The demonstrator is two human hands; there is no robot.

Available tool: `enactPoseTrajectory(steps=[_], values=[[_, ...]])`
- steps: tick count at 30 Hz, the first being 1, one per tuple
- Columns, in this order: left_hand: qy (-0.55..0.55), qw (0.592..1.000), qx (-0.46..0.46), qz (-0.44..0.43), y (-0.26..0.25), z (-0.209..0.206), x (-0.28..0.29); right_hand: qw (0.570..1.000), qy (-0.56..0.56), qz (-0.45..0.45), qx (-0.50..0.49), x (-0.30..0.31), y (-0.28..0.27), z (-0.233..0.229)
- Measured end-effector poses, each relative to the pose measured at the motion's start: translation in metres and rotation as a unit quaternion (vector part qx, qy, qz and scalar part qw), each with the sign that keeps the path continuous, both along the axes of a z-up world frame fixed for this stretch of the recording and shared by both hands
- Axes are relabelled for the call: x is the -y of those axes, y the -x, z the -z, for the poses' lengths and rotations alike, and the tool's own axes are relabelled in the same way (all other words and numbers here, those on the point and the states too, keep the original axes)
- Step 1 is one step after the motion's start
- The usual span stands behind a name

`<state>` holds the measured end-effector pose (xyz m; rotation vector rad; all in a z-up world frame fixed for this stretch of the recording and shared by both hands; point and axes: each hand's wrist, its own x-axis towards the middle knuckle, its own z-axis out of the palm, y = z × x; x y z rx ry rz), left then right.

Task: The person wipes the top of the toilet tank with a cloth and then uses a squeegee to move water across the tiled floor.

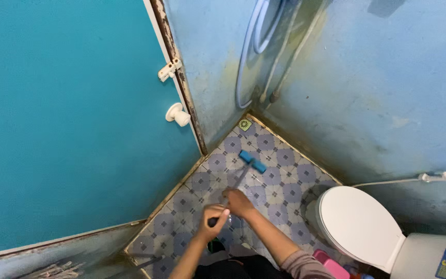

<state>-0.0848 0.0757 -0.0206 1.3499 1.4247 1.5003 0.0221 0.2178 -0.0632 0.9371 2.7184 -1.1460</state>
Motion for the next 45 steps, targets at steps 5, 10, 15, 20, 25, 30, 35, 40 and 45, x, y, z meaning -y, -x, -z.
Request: enactPoseTrajectory(steps=[5,10,15,20,25,30,35,40,45], values=[[-0.066,0.997,0.026,-0.027,-0.016,0.012,-0.023,0.997,-0.05,-0.04,-0.036,-0.039,-0.01,0.023],[-0.064,0.998,0.028,-0.014,0.002,-0.053,-0.008,0.999,-0.032,-0.03,-0.014,-0.011,0.003,-0.005],[-0.1,0.993,0.043,-0.053,0.005,-0.061,-0.009,0.999,-0.023,-0.022,-0.025,0.002,0.006,-0.019],[-0.106,0.992,0.027,-0.057,-0.012,-0.019,-0.033,0.995,-0.072,-0.041,-0.048,-0.047,-0.001,0.023],[-0.125,0.989,0.018,-0.081,-0.048,-0.014,-0.054,0.992,-0.063,-0.1,-0.04,-0.08,-0.026,0.037],[-0.068,0.99,0.048,-0.117,-0.076,-0.072,-0.042,0.977,-0.035,-0.174,-0.118,-0.062,-0.047,-0.009],[-0.077,0.976,0.04,-0.198,-0.108,-0.063,-0.059,0.968,-0.038,-0.185,-0.167,-0.076,-0.063,-0.008],[-0.099,0.971,0.014,-0.218,-0.13,-0.028,-0.088,0.973,-0.023,-0.199,-0.119,-0.121,-0.068,0.015],[-0.11,0.966,0.031,-0.233,-0.147,-0.048,-0.086,0.97,-0.027,-0.222,-0.098,-0.118,-0.082,-0.006]])
